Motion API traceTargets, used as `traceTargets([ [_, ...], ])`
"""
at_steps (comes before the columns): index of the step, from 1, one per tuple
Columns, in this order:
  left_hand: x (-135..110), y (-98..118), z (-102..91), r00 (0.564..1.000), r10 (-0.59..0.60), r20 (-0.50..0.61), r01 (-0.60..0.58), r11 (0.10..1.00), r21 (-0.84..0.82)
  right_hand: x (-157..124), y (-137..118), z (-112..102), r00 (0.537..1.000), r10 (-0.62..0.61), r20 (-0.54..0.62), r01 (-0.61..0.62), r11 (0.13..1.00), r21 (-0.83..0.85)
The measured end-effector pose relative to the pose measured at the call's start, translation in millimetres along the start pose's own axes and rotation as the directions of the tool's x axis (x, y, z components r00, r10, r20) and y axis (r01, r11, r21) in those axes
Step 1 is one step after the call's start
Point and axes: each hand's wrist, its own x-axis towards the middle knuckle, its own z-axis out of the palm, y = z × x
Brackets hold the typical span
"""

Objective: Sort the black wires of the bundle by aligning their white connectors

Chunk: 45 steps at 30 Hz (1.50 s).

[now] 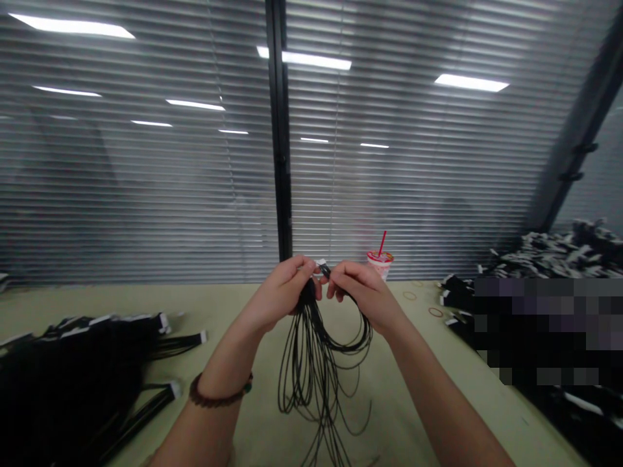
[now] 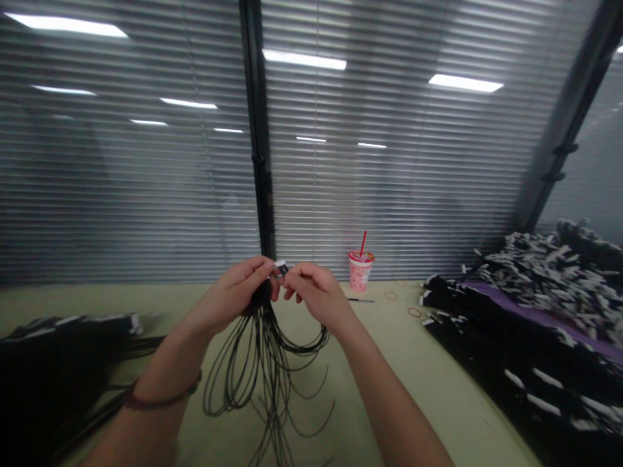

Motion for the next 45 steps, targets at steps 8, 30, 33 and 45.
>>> traceTargets([
  [8, -8, 11, -6.7, 0.997, -0.029, 0.074, 0.030, 1.000, -0.003, -1, -1, -1, 0.992, 0.070, -0.104, -0.068, 0.997, 0.023],
  [30, -2, 0, -9.1, 0.997, -0.043, -0.064, 0.031, 0.983, -0.182, -7, 1, 22, 0.859, -0.476, -0.188, 0.238, 0.696, -0.678],
  [33, -2, 1, -8.8, 0.997, -0.048, -0.063, 0.036, 0.984, -0.176, -6, 3, 23, 0.861, -0.474, -0.183, 0.240, 0.697, -0.676],
  [45, -2, 1, -8.9, 0.996, -0.025, -0.081, 0.010, 0.984, -0.178, -7, 4, 25, 0.867, -0.468, -0.172, 0.233, 0.686, -0.689],
])
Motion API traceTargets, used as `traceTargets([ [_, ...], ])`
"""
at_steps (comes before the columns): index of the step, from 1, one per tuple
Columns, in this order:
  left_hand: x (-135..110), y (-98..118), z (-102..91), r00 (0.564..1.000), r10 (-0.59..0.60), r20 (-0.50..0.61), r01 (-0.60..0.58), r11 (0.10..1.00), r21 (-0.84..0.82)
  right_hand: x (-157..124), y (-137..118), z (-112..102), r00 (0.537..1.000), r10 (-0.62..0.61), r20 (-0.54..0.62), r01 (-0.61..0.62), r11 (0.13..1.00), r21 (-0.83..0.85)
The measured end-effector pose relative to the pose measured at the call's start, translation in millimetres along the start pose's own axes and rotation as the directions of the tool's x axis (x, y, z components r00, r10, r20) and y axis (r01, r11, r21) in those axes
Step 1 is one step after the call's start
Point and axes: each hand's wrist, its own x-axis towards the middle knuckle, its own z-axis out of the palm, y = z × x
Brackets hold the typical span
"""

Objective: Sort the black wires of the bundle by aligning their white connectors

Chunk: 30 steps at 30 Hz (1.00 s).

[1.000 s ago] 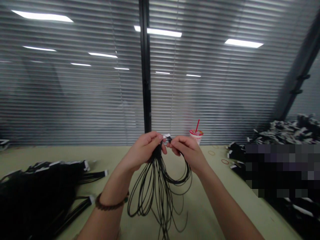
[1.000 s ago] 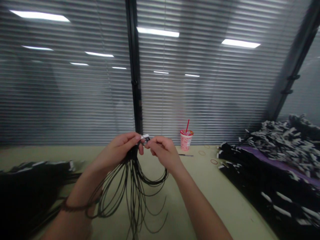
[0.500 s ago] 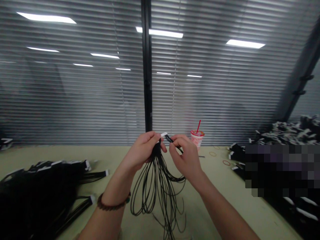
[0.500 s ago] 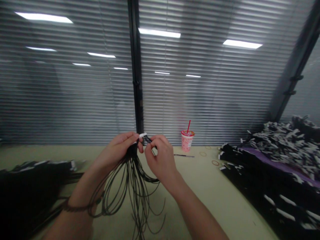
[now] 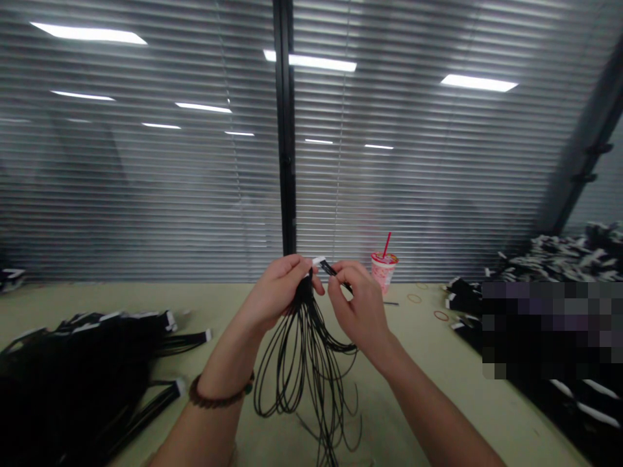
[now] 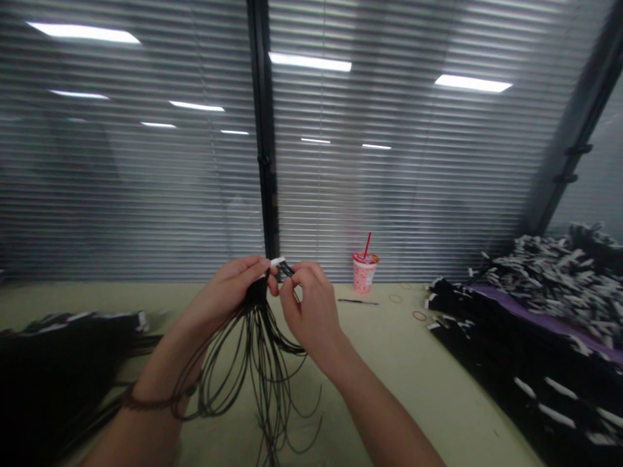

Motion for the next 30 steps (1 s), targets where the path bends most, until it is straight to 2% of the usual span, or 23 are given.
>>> traceTargets([
  [5, 0.5, -3.2, 0.7, 1.000, -0.002, 0.024, 0.002, 1.000, 0.001, -0.4, -0.5, 0.8, 1.000, -0.005, -0.006, 0.005, 1.000, -0.006],
  [11, -1.9, -1.5, 3.6, 0.999, 0.015, 0.041, -0.019, 0.993, 0.119, 0.1, -2.9, -0.3, 1.000, -0.018, -0.009, 0.018, 1.000, -0.009],
  [15, -3.7, 2.2, 3.0, 0.996, -0.002, 0.090, -0.011, 0.988, 0.151, -0.5, -1.6, -1.0, 1.000, -0.020, 0.011, 0.020, 1.000, 0.001],
  [18, -4.5, 3.4, 2.8, 0.996, -0.013, 0.084, -0.002, 0.984, 0.178, -0.9, -0.1, -0.4, 1.000, -0.022, 0.009, 0.022, 1.000, -0.004],
  [30, -4.5, 1.5, 1.8, 0.995, 0.010, 0.097, -0.026, 0.987, 0.161, -2.0, 2.7, 1.9, 0.999, -0.034, -0.014, 0.034, 0.999, 0.000],
])
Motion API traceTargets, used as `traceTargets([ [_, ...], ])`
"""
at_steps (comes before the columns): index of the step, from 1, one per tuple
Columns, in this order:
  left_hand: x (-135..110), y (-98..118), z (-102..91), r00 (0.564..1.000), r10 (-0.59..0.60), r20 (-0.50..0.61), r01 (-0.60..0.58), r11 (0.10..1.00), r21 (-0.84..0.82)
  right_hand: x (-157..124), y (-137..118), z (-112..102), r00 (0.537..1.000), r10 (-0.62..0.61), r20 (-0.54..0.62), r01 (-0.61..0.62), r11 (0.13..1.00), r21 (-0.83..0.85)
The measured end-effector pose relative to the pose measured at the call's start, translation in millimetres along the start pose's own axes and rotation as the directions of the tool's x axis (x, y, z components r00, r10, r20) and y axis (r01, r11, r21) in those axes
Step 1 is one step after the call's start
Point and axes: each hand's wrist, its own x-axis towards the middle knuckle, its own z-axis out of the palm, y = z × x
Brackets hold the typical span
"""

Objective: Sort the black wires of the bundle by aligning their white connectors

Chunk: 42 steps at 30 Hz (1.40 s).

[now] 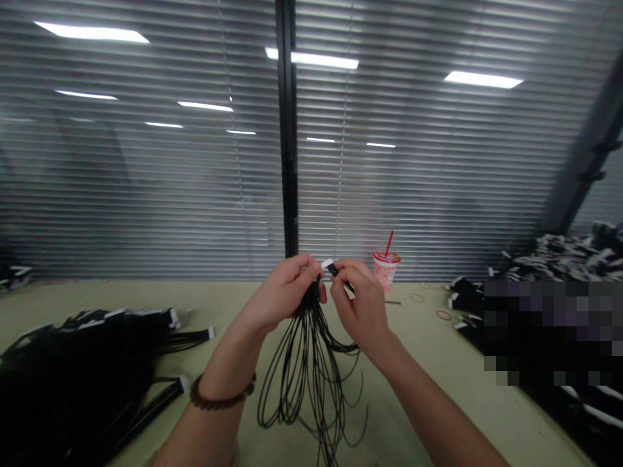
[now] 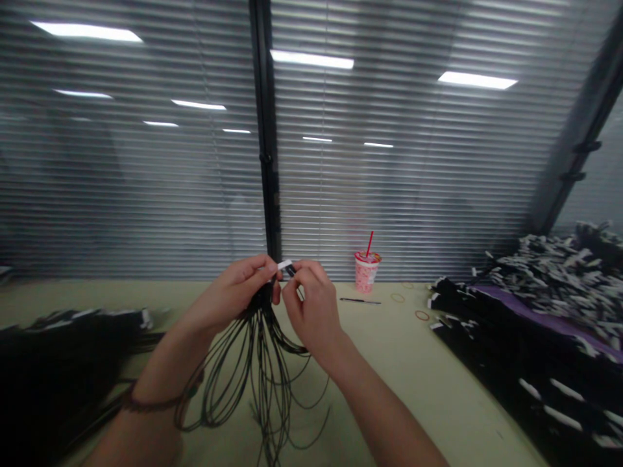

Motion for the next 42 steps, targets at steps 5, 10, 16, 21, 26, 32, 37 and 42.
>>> traceTargets([
  [5, 0, -2, -1.0, 1.000, 0.012, 0.008, -0.012, 1.000, -0.012, 0, -1, 0, 1.000, -0.005, 0.012, 0.005, 1.000, 0.013],
  [10, 0, -3, -1.2, 1.000, 0.009, 0.012, -0.009, 1.000, -0.018, -1, -1, 0, 1.000, -0.019, 0.010, 0.019, 1.000, 0.021],
  [16, 0, -2, -1.5, 1.000, -0.008, 0.014, 0.008, 1.000, -0.017, -2, 1, 2, 1.000, -0.010, 0.007, 0.009, 1.000, 0.016],
  [21, 0, -3, 0.2, 1.000, 0.003, 0.016, -0.002, 1.000, -0.030, -1, 1, 2, 1.000, -0.021, -0.012, 0.021, 1.000, 0.010],
  [26, 0, -2, 2.7, 0.999, -0.012, 0.043, 0.017, 0.995, -0.102, 3, 0, 1, 0.998, -0.031, -0.053, 0.030, 0.999, -0.025],
  [32, -3, 6, 3.0, 0.997, 0.004, 0.073, -0.005, 1.000, 0.015, 4, 3, -2, 1.000, -0.007, 0.029, 0.008, 0.999, -0.042],
  [37, -5, 9, 3.7, 0.996, 0.048, 0.070, -0.056, 0.991, 0.123, 2, 5, 0, 0.992, -0.032, 0.124, 0.036, 0.999, -0.028],
  [42, -3, 7, 3.6, 0.995, 0.068, 0.067, -0.077, 0.986, 0.151, -1, 6, 4, 0.988, -0.035, 0.149, 0.040, 0.999, -0.033],
])
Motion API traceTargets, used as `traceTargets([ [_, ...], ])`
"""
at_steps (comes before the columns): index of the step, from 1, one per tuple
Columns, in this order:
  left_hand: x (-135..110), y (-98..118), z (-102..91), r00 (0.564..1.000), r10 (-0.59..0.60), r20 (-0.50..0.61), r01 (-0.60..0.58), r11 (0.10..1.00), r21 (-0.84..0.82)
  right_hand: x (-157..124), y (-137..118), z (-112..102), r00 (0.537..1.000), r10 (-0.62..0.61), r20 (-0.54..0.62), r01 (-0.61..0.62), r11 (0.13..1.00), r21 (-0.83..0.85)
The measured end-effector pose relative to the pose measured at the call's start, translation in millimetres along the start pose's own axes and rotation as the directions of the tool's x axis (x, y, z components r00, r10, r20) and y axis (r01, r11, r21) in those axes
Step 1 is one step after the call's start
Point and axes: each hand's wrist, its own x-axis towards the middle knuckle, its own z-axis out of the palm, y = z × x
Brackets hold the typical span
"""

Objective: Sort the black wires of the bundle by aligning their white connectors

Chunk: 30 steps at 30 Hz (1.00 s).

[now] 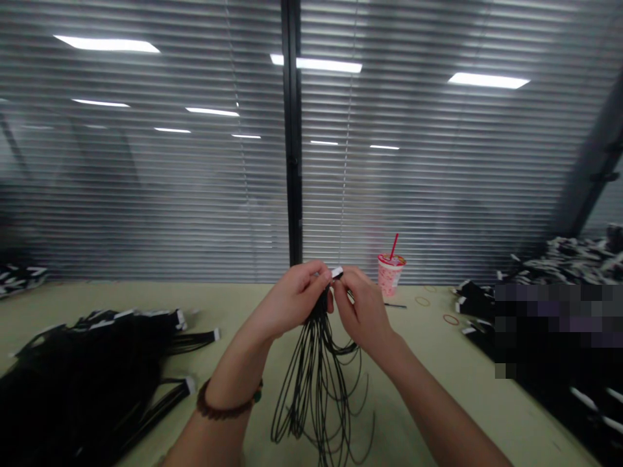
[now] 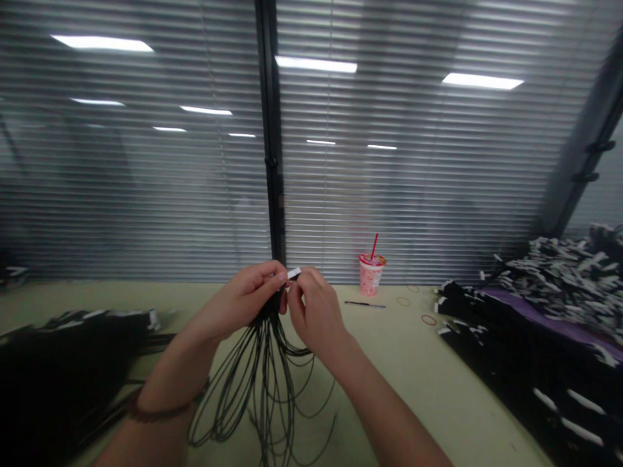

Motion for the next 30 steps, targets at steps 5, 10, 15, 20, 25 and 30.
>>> traceTargets([
  [5, 1, -3, 0.8, 1.000, 0.025, 0.016, -0.025, 0.999, -0.043, 0, 2, 0, 1.000, -0.007, -0.020, 0.007, 1.000, -0.013],
  [10, 2, -4, 1.4, 1.000, -0.011, -0.025, 0.008, 0.989, -0.146, 4, 2, -8, 1.000, 0.025, 0.000, -0.025, 1.000, 0.010],
  [15, 0, -4, -4.6, 0.998, -0.014, -0.067, 0.003, 0.986, -0.169, 7, 4, -17, 0.997, 0.077, 0.032, -0.079, 0.996, 0.045],
  [20, -1, -7, -18.1, 0.982, 0.000, -0.186, -0.053, 0.960, -0.275, 5, 12, -16, 0.966, 0.229, 0.118, -0.256, 0.912, 0.321],
  [25, -1, -12, -33.1, 0.951, -0.044, -0.306, -0.092, 0.904, -0.418, 9, 19, -19, 0.883, 0.370, 0.288, -0.468, 0.658, 0.590],
  [30, -1, -16, -37.7, 0.947, -0.109, -0.302, -0.062, 0.861, -0.505, 14, 23, -28, 0.868, 0.379, 0.321, -0.495, 0.611, 0.617],
])
